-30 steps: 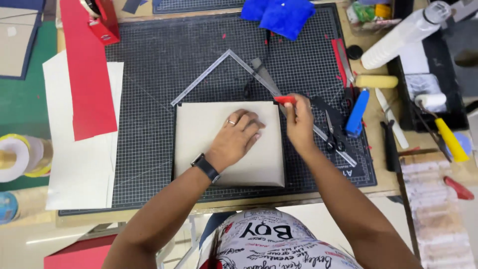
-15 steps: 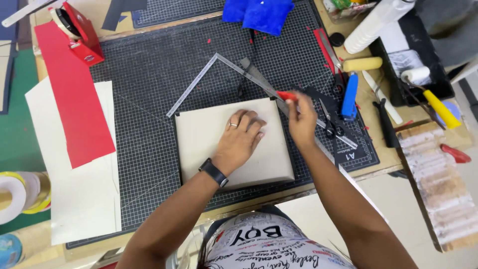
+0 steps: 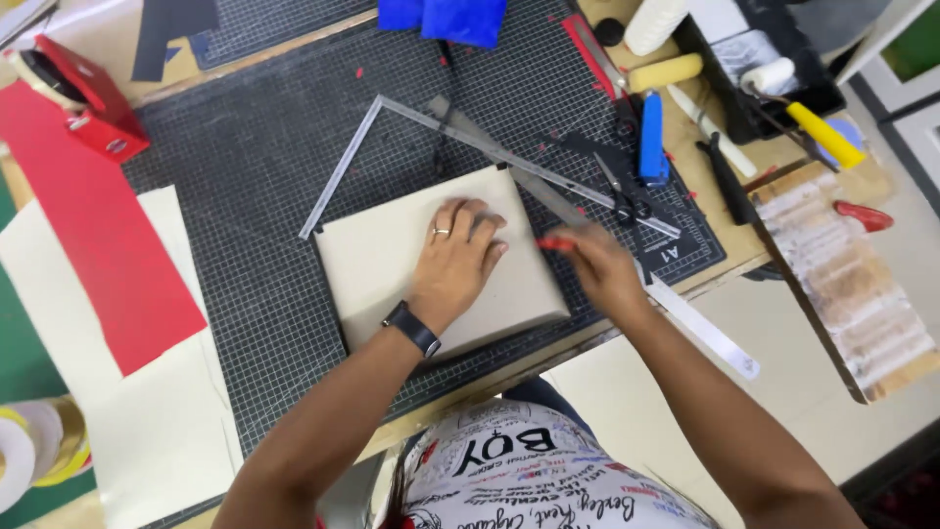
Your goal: Measuring, marking, and cutting cardboard to assemble a box
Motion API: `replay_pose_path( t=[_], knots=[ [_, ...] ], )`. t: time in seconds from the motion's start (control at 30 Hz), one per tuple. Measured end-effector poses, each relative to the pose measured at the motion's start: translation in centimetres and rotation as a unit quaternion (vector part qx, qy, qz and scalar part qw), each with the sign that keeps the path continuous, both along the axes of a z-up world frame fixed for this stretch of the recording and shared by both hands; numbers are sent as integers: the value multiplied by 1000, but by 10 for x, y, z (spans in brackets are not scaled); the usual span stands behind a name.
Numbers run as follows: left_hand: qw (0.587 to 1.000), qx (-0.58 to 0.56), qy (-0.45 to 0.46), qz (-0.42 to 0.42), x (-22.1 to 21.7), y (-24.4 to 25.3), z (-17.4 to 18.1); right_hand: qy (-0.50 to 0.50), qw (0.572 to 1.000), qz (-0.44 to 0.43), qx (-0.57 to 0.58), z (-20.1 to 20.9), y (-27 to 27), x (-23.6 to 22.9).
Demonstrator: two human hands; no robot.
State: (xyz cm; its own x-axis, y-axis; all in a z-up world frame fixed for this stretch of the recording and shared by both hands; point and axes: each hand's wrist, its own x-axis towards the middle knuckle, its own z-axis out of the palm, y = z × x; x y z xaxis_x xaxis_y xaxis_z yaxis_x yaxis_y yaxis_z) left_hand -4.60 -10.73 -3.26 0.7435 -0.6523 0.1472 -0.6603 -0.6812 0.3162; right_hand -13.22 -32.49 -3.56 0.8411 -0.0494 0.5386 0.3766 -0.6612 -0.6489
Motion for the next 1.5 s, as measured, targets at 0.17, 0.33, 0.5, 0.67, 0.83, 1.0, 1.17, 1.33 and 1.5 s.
replay_pose_path(
  t=[0.17, 0.33, 0.5, 0.67, 0.83, 1.0, 1.17, 1.33, 1.5],
  knots=[
    [999, 33, 8, 11, 6, -5, -6, 94, 995, 35, 30, 11, -19, -80],
    [999, 35, 3, 2, 4, -2, 0, 150, 986, -26, 65, 5, -41, -95],
    [993, -58, -59, -82, -12, -10, 3, 255, 950, -173, 49, -51, -63, -64],
    [985, -17, -69, -154, -24, -27, 18, 226, 959, -170, -35, -64, -74, -37],
    [974, 47, -45, -217, -5, -47, 2, 152, 945, -277, -87, -47, -191, -16],
    [937, -102, -79, -323, 25, -64, -22, 108, 831, -448, -313, -52, -350, 21],
    [942, -70, -46, -325, 30, -76, -19, 354, 803, -374, -301, -32, -382, 45],
    [952, -64, -3, -301, 44, -82, -7, 459, 815, -275, -221, -5, -379, 49],
    [967, -52, -32, -248, 61, -85, -4, 425, 832, -293, -203, 2, -371, 45]
  ],
)
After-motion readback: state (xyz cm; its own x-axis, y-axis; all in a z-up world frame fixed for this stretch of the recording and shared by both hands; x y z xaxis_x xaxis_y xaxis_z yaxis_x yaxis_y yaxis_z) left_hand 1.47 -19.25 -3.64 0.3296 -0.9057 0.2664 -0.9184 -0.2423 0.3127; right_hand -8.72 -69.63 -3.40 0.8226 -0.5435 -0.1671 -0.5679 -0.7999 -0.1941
